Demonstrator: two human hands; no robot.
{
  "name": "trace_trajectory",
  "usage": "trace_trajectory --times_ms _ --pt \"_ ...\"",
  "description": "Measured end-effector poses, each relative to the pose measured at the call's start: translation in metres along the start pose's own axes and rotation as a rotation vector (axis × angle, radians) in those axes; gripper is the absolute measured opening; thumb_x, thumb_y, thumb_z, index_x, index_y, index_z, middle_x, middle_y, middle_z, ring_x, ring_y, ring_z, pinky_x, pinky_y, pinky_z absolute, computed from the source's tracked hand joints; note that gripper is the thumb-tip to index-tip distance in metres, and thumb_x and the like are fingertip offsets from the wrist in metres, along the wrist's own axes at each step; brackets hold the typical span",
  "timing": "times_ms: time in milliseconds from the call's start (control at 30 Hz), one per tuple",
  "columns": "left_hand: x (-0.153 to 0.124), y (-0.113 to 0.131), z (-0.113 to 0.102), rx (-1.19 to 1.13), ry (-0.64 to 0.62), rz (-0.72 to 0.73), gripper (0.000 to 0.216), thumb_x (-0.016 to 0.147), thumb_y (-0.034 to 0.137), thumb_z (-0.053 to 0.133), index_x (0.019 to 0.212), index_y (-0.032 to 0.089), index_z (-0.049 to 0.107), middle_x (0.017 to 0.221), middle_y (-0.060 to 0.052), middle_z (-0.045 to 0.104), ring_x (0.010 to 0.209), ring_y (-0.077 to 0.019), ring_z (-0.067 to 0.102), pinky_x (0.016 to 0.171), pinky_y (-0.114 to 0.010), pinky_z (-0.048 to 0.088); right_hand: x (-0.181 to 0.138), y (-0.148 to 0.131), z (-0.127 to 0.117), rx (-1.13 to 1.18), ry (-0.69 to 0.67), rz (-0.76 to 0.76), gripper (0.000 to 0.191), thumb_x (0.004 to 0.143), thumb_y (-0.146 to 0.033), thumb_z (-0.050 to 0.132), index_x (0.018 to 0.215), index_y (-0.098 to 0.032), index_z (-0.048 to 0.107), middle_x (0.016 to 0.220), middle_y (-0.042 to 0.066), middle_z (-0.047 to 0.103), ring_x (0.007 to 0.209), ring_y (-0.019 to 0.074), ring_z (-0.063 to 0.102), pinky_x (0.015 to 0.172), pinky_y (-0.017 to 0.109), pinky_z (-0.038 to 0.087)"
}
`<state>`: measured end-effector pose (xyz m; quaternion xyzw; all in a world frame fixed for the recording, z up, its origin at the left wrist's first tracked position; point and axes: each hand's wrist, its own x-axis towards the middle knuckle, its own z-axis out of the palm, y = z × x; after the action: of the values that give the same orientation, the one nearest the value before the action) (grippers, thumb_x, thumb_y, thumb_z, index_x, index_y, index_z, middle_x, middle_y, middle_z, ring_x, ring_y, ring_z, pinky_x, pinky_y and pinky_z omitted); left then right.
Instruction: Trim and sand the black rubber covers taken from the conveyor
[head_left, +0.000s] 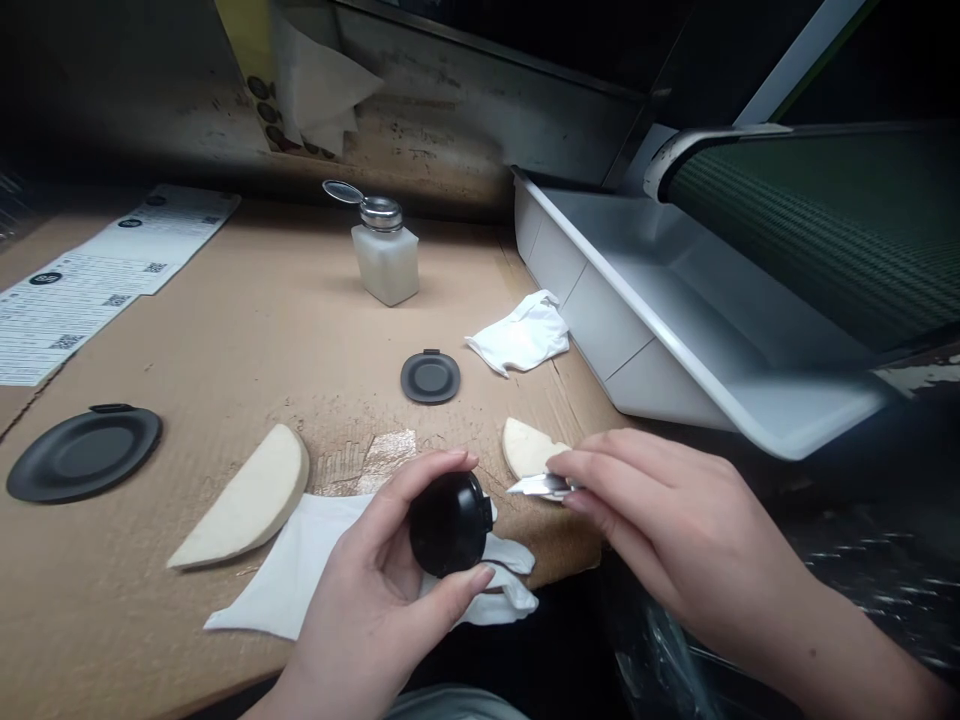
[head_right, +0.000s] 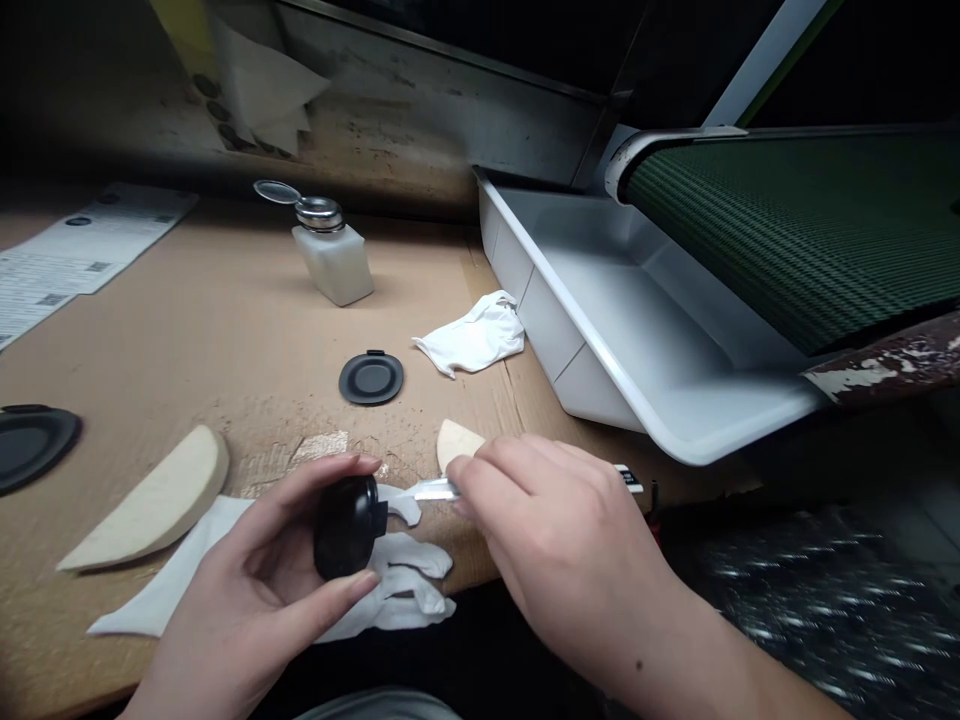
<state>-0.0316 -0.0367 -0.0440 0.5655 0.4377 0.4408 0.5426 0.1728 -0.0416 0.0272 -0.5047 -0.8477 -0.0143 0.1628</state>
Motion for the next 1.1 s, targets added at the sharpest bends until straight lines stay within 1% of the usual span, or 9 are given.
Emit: trace_trajectory --times_ms 133,267,467,600,733,833,900,1000,1100 --pt "-0.001 0.0 -0.001 0.027 0.006 0.006 0.052 0.069 0.019 0.071 0.113 0.04 0.052 0.119 0.006 0.056 0.117 -0.0116 0.047 0.097 -0.016 0.039 -0.002 -0.01 0.002 -0.082 0.078 -0.097 0.017 0.087 -0.015 0.046 0.094 -0.016 0.061 0.084 0.004 0.062 0.066 0.0128 0.05 0.059 0.027 0.034" --pt "0.0 0.001 0.001 0.083 0.02 0.05 0.049 0.07 0.019 0.07 0.11 0.04 0.052 0.117 0.006 0.055 0.115 -0.0115 0.049 0.097 -0.017 0.04 -0.001 -0.015 -0.001 -0.178 0.08 -0.153 0.02 0.085 -0.014 0.043 0.092 -0.015 0.062 0.081 0.006 0.062 0.064 0.0143 0.046 0.058 0.029 0.031" --pt "0.0 0.001 0.002 0.109 0.042 0.093 0.048 0.07 0.017 0.069 0.109 0.038 0.052 0.116 0.006 0.055 0.118 -0.0124 0.046 0.098 -0.019 0.04 0.0 -0.018 -0.005 -0.191 0.091 -0.18 0.021 0.083 -0.013 0.043 0.09 -0.013 0.063 0.08 0.007 0.062 0.065 0.0154 0.045 0.057 0.029 0.03" --pt "-0.001 0.002 0.001 0.107 0.041 0.111 0.044 0.072 0.013 0.067 0.107 0.036 0.053 0.114 0.004 0.055 0.12 -0.0152 0.045 0.099 -0.024 0.041 0.002 -0.02 -0.007 -0.203 0.085 -0.19 0.022 0.082 -0.012 0.042 0.087 -0.013 0.064 0.08 0.008 0.062 0.064 0.016 0.044 0.057 0.03 0.029" --pt "-0.001 0.0 0.002 0.117 0.046 0.132 0.045 0.07 0.012 0.068 0.106 0.035 0.053 0.114 0.003 0.055 0.119 -0.0173 0.045 0.099 -0.028 0.042 0.002 -0.021 -0.007 -0.205 0.057 -0.179 0.022 0.081 -0.011 0.042 0.086 -0.013 0.063 0.079 0.007 0.062 0.063 0.0158 0.043 0.056 0.03 0.028" --pt "0.0 -0.001 0.003 0.117 0.048 0.149 0.046 0.069 0.013 0.069 0.106 0.035 0.052 0.113 0.003 0.055 0.118 -0.0153 0.045 0.1 -0.025 0.041 0.001 -0.02 -0.004 -0.186 0.056 -0.16 0.02 0.082 -0.012 0.043 0.086 -0.014 0.063 0.077 0.006 0.06 0.061 0.0146 0.041 0.054 0.03 0.026" --pt "0.0 0.0 0.003 0.12 0.045 0.152 0.046 0.069 0.013 0.069 0.106 0.035 0.052 0.113 0.005 0.055 0.118 -0.013 0.045 0.1 -0.022 0.039 0.001 -0.018 -0.003 -0.141 0.034 -0.118 0.018 0.082 -0.013 0.045 0.087 -0.016 0.062 0.075 0.004 0.059 0.061 0.0137 0.042 0.055 0.029 0.027" --pt "-0.001 0.001 0.002 0.118 0.047 0.155 0.045 0.07 0.013 0.068 0.105 0.036 0.052 0.113 0.006 0.055 0.117 -0.0112 0.046 0.099 -0.019 0.038 0.0 -0.016 -0.001 -0.014 -0.045 -0.008 0.017 0.082 -0.012 0.048 0.087 -0.018 0.062 0.072 0.001 0.058 0.063 0.0123 0.047 0.058 0.026 0.033" --pt "-0.003 0.001 0.001 0.107 0.05 0.155 0.044 0.07 0.013 0.068 0.105 0.035 0.052 0.112 0.006 0.055 0.117 -0.0115 0.046 0.1 -0.02 0.038 0.0 -0.014 0.0 0.114 -0.143 0.076 0.018 0.084 -0.014 0.047 0.09 -0.02 0.063 0.071 0.0 0.058 0.065 0.0116 0.051 0.06 0.023 0.037"
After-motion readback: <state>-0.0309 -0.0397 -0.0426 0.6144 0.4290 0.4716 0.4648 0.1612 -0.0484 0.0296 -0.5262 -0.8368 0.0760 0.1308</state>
